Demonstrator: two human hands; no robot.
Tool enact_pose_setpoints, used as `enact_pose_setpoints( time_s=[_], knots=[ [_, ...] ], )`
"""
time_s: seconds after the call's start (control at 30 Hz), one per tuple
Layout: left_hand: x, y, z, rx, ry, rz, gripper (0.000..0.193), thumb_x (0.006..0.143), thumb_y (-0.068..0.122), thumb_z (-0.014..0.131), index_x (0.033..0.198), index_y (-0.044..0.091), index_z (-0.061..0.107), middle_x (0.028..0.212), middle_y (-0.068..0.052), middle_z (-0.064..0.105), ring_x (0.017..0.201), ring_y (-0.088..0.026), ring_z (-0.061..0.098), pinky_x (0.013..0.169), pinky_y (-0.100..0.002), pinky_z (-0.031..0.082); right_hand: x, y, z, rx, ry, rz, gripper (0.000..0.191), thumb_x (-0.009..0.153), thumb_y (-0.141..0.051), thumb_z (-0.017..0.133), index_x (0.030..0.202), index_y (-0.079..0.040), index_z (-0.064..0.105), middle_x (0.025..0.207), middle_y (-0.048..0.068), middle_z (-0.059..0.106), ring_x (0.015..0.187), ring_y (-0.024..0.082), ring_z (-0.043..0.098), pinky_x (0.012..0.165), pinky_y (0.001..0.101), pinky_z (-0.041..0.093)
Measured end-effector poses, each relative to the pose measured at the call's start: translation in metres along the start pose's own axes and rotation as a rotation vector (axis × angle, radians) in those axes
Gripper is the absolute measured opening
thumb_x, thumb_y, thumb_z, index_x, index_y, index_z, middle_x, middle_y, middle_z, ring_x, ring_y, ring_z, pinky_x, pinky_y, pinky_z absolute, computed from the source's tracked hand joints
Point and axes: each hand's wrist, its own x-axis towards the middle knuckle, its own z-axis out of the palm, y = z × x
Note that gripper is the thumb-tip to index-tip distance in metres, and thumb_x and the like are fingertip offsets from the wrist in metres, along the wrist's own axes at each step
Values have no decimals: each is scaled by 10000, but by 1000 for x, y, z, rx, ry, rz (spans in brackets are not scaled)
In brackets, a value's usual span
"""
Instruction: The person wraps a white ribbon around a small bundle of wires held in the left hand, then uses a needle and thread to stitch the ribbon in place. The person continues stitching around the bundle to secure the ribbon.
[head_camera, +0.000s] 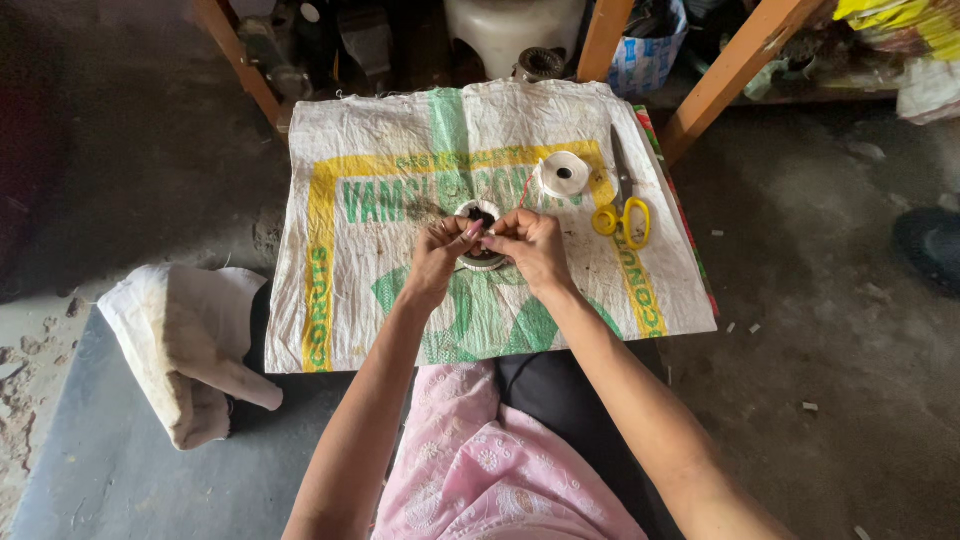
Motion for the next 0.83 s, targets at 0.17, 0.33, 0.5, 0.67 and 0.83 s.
enact_pose_setpoints(
  time_s=[0.17, 0.33, 0.5, 0.67, 0.83],
  knots=[
    [-4, 4, -1, -5, -22, 11, 126, 979, 172, 709, 952, 50, 719, 825, -30, 725, 751, -113, 638, 763, -296, 521, -1, 2, 2, -25, 40, 23, 123, 839, 59, 746, 887, -50, 720, 789, 53, 745, 628, 74, 647, 561, 224, 530],
    [-3, 5, 1, 5, -18, 3, 120, 955, 163, 742, 954, 44, 734, 825, -47, 741, 742, -124, 661, 749, -301, 537, -2, 1, 1, 5, 43, 27, 88, 875, 25, 742, 875, -56, 709, 751, 29, 722, 587, 52, 593, 512, 209, 467],
    [-3, 5, -2, 68, -12, -24, 127, 879, 136, 796, 947, 34, 763, 849, -85, 786, 753, -144, 720, 778, -314, 583, -3, -4, 1, 41, -1, 27, 123, 860, 76, 705, 882, -45, 710, 764, 6, 730, 595, 29, 562, 524, 195, 425],
    [-2, 10, -12, 52, -84, -22, 147, 869, 109, 805, 970, 9, 771, 871, -111, 791, 790, -171, 738, 837, -341, 584, -3, -9, -1, -28, -107, -82, 92, 922, 59, 700, 912, -33, 711, 782, -5, 716, 608, 7, 528, 530, 184, 391],
    [-2, 7, -18, 14, -112, -15, 142, 903, 84, 787, 1007, -11, 774, 884, -129, 786, 816, -188, 728, 882, -365, 569, -1, -1, -2, -190, -158, -175, 86, 965, 35, 670, 957, -48, 691, 878, 23, 741, 769, 80, 641, 698, 216, 532]
  ],
)
